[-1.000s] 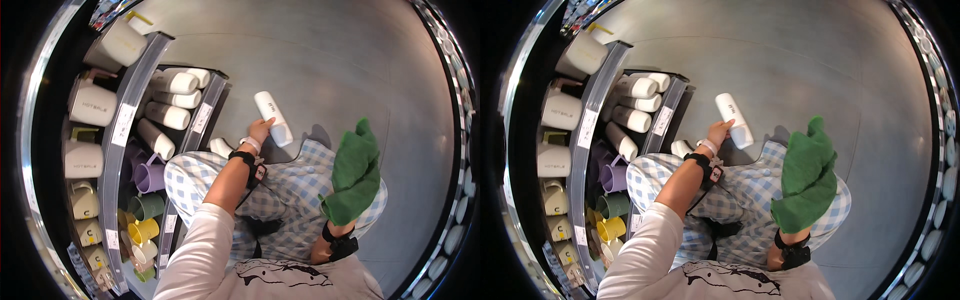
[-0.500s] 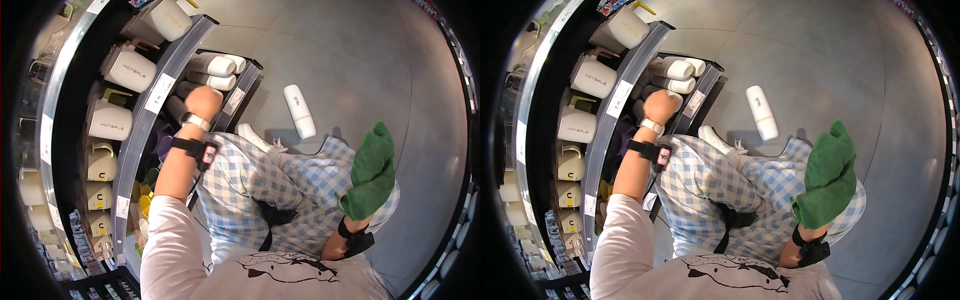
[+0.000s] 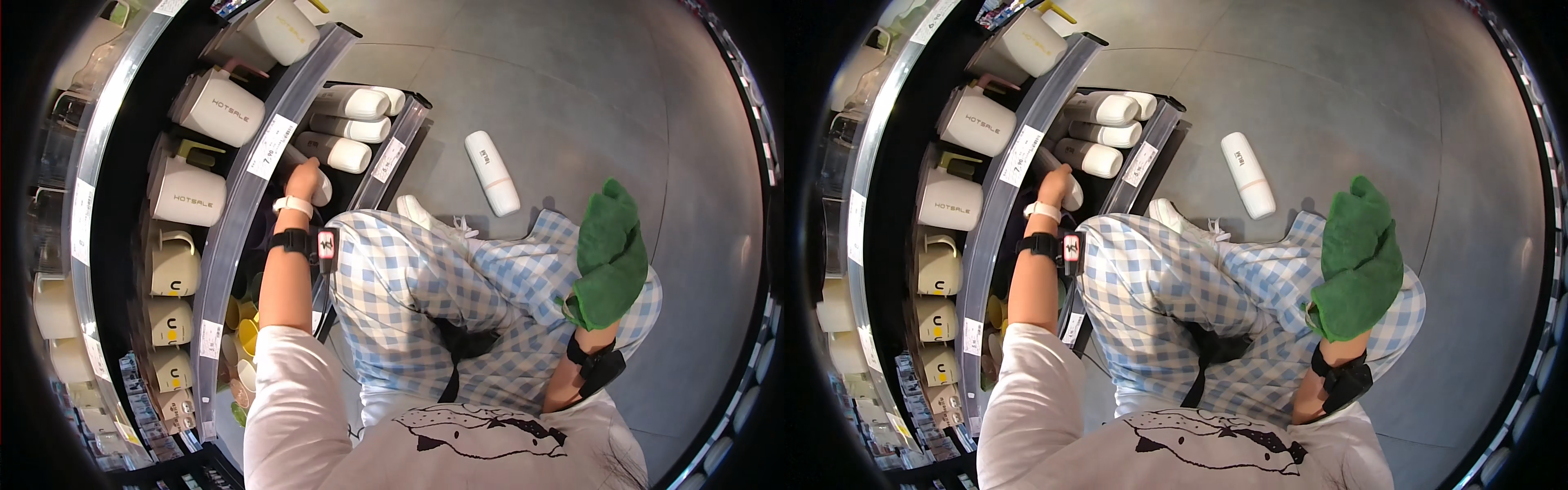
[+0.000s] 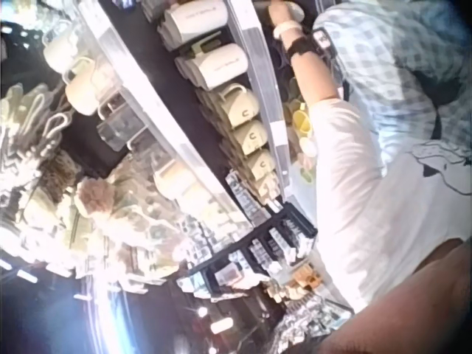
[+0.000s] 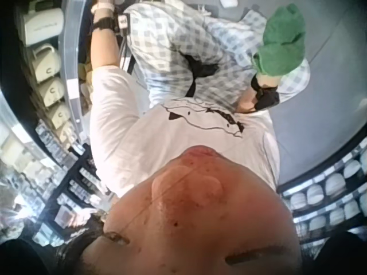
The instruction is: The recorder is cleaning various mugs and bottles on a store shelf using a green cloth.
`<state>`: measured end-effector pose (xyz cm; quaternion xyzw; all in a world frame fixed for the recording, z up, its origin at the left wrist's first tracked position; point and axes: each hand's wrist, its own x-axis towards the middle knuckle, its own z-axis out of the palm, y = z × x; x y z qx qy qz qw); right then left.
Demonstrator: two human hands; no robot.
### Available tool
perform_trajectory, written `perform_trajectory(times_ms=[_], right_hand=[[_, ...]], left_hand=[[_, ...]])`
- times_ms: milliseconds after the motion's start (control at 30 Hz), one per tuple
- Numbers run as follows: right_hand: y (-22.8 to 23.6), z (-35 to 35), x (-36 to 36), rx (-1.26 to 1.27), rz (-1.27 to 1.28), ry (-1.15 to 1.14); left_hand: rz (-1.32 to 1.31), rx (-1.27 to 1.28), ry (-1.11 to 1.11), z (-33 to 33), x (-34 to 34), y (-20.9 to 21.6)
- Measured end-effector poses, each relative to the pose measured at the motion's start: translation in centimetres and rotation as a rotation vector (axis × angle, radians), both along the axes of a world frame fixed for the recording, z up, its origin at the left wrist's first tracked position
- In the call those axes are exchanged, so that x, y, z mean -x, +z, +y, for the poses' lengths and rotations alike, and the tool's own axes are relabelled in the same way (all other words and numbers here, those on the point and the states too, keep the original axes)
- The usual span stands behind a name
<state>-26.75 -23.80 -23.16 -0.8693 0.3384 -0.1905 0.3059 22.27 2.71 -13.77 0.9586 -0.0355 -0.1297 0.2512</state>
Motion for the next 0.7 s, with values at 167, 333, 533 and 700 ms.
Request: perform_trajectory(times_ms=[167,333,533,700], right_hand=[[1.9,0.9,-1.1,-0.004,-0.002,0.088],[4.8,3.3,-6.7,-0.094,-0.215,0.142],[2.7,21.2,-18.2,-0.363,-0.215,0.578],[10.7,20.4,-24.0,0.019,-0.269,0.176]], left_hand=[[0.081,0.822,0.057,-0.8,10.4,5.0],[0.814,1.573,-0.147,-1.6,19.6,6.5],[0.941,1.685,0.162,-0.1,22.2,-0.7],[0.601,1.424,0.068,2.8,23.6,-3.3]])
